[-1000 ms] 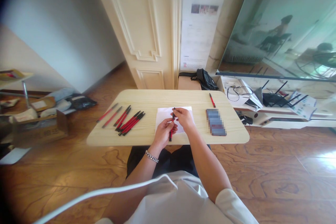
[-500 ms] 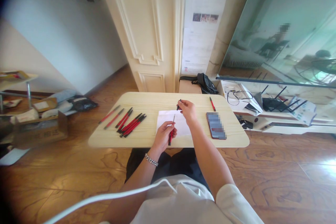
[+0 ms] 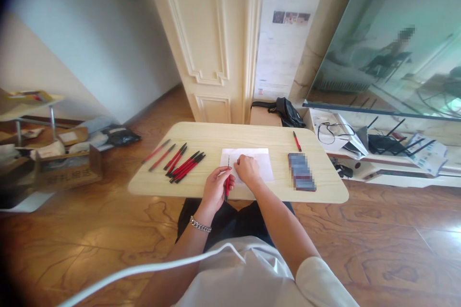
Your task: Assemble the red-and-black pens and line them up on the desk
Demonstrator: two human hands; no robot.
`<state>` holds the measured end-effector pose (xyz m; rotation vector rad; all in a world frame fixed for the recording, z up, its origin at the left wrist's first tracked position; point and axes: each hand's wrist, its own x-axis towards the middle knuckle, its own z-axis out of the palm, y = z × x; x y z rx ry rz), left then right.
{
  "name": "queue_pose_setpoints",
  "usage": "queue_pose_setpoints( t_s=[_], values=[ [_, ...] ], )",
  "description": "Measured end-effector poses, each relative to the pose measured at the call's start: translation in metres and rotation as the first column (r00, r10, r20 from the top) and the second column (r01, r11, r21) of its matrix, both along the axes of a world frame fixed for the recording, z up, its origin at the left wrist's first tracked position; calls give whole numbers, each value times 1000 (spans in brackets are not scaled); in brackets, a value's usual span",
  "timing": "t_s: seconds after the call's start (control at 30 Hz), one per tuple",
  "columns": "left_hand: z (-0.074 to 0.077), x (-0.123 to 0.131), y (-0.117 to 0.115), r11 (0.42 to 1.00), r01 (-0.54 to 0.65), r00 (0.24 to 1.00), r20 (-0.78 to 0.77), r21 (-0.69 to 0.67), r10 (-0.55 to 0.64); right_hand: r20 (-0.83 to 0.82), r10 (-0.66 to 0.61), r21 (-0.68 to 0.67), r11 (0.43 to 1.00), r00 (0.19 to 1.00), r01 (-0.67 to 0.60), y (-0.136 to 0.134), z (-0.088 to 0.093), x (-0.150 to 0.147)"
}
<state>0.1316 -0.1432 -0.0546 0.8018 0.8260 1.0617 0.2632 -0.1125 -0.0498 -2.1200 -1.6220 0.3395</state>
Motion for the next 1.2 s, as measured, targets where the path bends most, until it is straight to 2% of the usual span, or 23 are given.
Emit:
queue_pose_setpoints(
  t_s=[0.13, 0.27, 0.4, 0.5, 0.63, 0.73, 0.83, 0.9, 0.97, 1.1, 1.2],
  values=[
    [-2, 3, -1, 1000, 1, 1000, 15, -6, -1, -7, -2, 9, 1000, 1000, 2, 0, -5, 2],
    [-1, 7, -3, 1000, 13, 1000, -1, -9, -13, -191, 18, 133, 991, 981, 7, -5, 2, 10],
    [0, 11, -5, 999, 33, 999, -12, -3, -33, -448, 108, 197, 980, 888, -20, -17, 13, 14],
    [0, 15, -9, 998, 54, 998, -19, 15, -53, -533, 172, 219, 974, 829, -61, -21, 17, 14],
    [-2, 16, -14, 996, 88, 995, -43, 26, -87, -588, 114, 244, 969, 801, 42, -11, 19, 26],
    [-4, 13, -15, 995, 97, 994, -52, 30, -95, -481, 36, 203, 977, 876, 71, -3, 18, 39],
    [-4, 11, -13, 997, 77, 995, -66, 26, -75, -199, 9, 75, 997, 980, 6, -3, 12, 43],
    [-4, 10, -12, 998, 64, 995, -77, 18, -62, -40, 9, -1, 1000, 999, -9, -6, 6, 40],
    [-3, 11, -11, 998, 59, 995, -81, 11, -58, 38, -2, -37, 999, 999, 3, -8, 2, 36],
    [-2, 11, -12, 998, 62, 995, -77, 14, -61, 29, -26, -37, 999, 999, 27, -9, 2, 33],
    [-3, 11, -12, 997, 71, 996, -65, 34, -69, -102, -42, 69, 996, 994, 49, -15, 6, 33]
  ],
)
